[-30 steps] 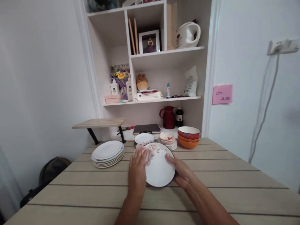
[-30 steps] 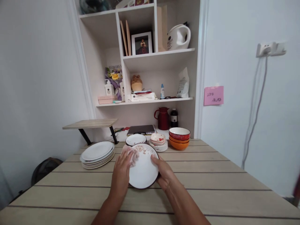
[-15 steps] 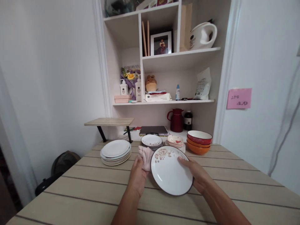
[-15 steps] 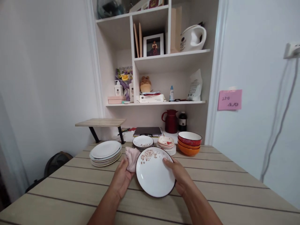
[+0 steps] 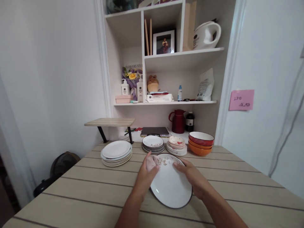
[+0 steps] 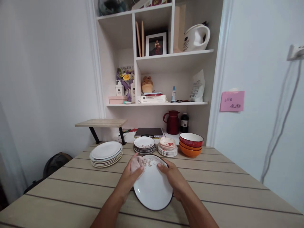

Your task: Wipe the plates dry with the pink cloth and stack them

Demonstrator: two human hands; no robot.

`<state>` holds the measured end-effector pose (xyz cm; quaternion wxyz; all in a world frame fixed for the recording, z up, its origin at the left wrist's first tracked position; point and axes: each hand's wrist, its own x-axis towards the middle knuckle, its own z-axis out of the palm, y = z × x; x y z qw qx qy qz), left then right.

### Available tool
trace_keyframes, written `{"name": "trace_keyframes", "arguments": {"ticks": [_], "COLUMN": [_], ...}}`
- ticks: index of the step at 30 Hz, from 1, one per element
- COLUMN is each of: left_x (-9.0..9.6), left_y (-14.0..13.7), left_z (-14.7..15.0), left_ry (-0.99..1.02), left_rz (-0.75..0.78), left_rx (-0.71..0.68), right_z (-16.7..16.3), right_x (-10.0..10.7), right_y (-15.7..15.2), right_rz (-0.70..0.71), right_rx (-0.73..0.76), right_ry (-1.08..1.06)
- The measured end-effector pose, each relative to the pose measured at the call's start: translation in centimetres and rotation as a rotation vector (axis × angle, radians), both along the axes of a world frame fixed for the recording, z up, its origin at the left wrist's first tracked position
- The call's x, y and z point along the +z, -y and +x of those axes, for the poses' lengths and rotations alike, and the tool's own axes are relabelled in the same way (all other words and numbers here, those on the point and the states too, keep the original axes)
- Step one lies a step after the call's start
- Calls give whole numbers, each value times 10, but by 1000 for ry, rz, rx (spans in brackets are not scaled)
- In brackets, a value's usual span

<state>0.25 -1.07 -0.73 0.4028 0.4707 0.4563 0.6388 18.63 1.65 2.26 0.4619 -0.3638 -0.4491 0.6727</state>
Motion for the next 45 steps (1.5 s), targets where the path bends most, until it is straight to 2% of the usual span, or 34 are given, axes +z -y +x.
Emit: {"name": "trace_keyframes", "arguments": {"ticks": [3, 8, 16, 25, 27, 30, 32, 34, 36, 41, 45], "left_x": [-4, -12, -24, -14, -10, -4, 0, 3, 5, 4, 4], "left_y": [-2, -8, -13, -6, -5, -5, -5, -4, -2, 1, 3], "left_z": [4, 17, 31, 50, 48, 34, 22, 12, 8, 13, 15], "left_ry": [84, 310, 448, 632, 647, 587, 477, 322, 172, -142, -173], "left_rz": [-97, -117, -131, -139, -133, -75, -8, 28, 42, 162, 208], "left_rx": [-78, 26, 167, 55, 57, 142, 203, 218, 218, 185, 170], "right_z": [-4, -11, -24, -36, -37, -33, -26, -16, -5, 14, 13], "right_x": [0, 0, -12, -23, -21, -14, -7, 0, 6, 13, 11], "right_y": [0, 0, -1, 0, 0, 1, 2, 1, 0, -3, -6], "right_rz": [29, 43, 38, 49, 43, 15, 17, 67, 155, 345, 464], "right_rx": [-59, -170, -373, -536, -501, -269, -100, 5, 30, -28, -58], "right_ry": [-35, -139, -262, -372, -410, -402, -347, -278, -203, 42, 110]}}
